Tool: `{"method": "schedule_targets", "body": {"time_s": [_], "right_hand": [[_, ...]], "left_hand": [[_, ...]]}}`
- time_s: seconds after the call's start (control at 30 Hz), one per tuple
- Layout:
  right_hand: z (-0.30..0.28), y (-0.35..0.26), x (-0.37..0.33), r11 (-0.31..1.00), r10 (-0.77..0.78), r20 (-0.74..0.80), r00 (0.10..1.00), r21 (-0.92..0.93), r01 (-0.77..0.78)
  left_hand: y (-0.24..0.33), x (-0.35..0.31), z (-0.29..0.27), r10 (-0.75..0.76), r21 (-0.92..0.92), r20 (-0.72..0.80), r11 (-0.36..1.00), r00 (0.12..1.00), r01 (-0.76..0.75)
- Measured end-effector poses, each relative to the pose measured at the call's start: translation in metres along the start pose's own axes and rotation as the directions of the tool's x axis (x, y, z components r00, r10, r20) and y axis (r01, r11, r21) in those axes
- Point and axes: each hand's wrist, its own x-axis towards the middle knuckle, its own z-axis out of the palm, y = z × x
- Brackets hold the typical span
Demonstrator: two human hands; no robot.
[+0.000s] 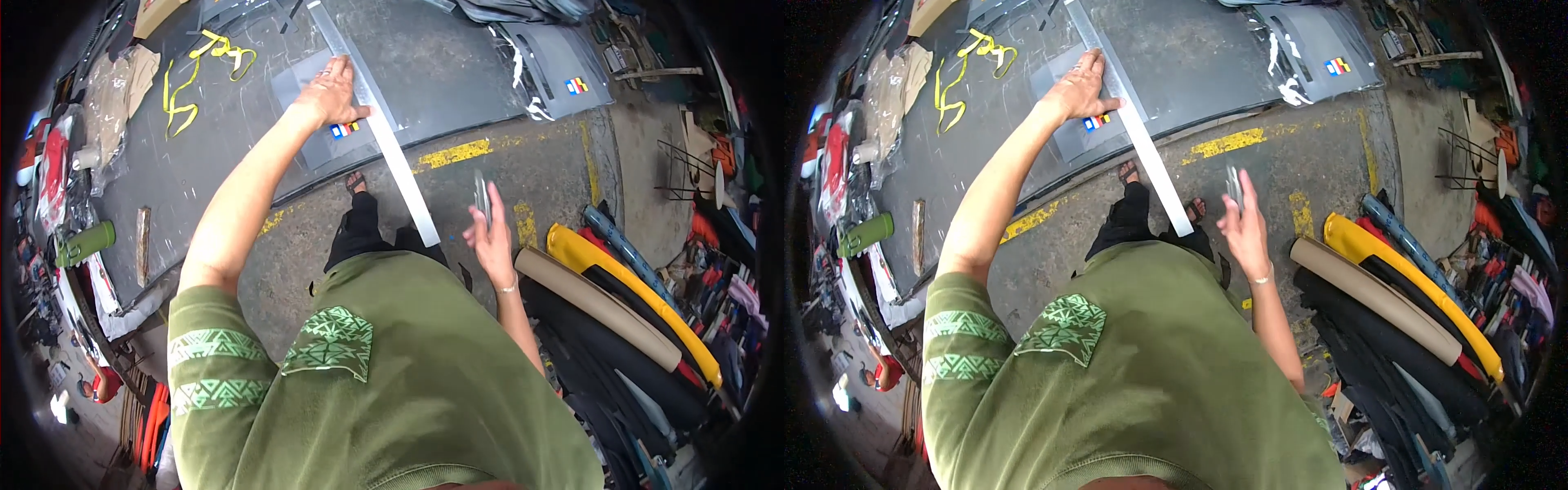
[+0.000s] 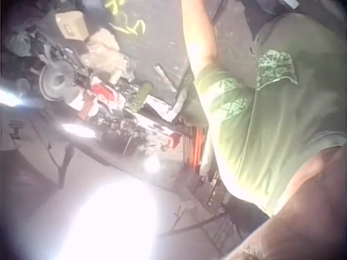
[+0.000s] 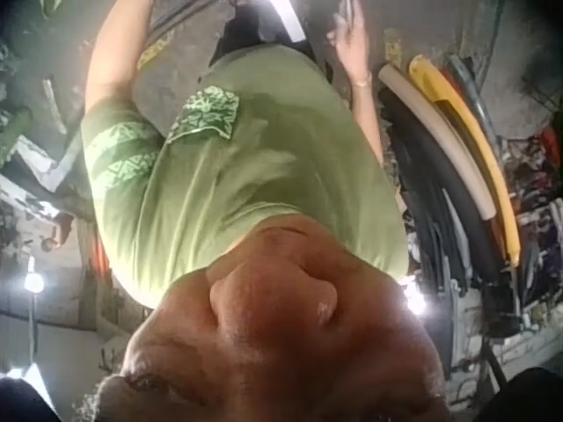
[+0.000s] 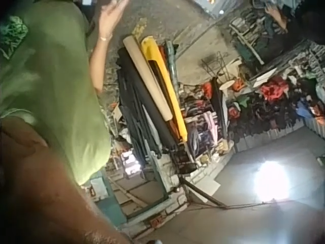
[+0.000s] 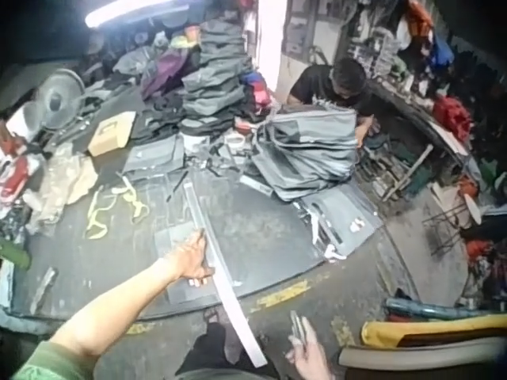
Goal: Cutting grey fabric sheets using a utility knife and a metal ruler.
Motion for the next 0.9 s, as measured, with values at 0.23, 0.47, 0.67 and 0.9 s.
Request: {"method": "schedule_targets", "body": {"time_s": [0.23,0.47,0.67,0.9], "right_hand": [[0.085,-0.116,0.109,0.866,-0.451,0.002,0.892,-0.239,0.439],[0.131,-0.152,0.182,0.872,-0.393,0.053,0.918,-0.296,0.391],[0.135,-0.158,0.193,0.856,-0.324,0.087,0.942,-0.398,0.331],[0.134,-0.163,0.196,0.855,-0.279,0.121,0.953,-0.420,0.303]], "left_hand": [[0.022,-0.002,-0.014,-0.005,0.028,0.061,1.000,0.998,0.003],[0.023,-0.010,-0.017,-0.006,-0.007,0.021,1.000,1.000,0.006],[0.021,-0.012,-0.012,-0.001,-0.037,-0.030,0.999,1.000,0.000],[0.020,-0.012,-0.011,0.017,-0.032,-0.056,0.999,0.998,-0.019]]}}
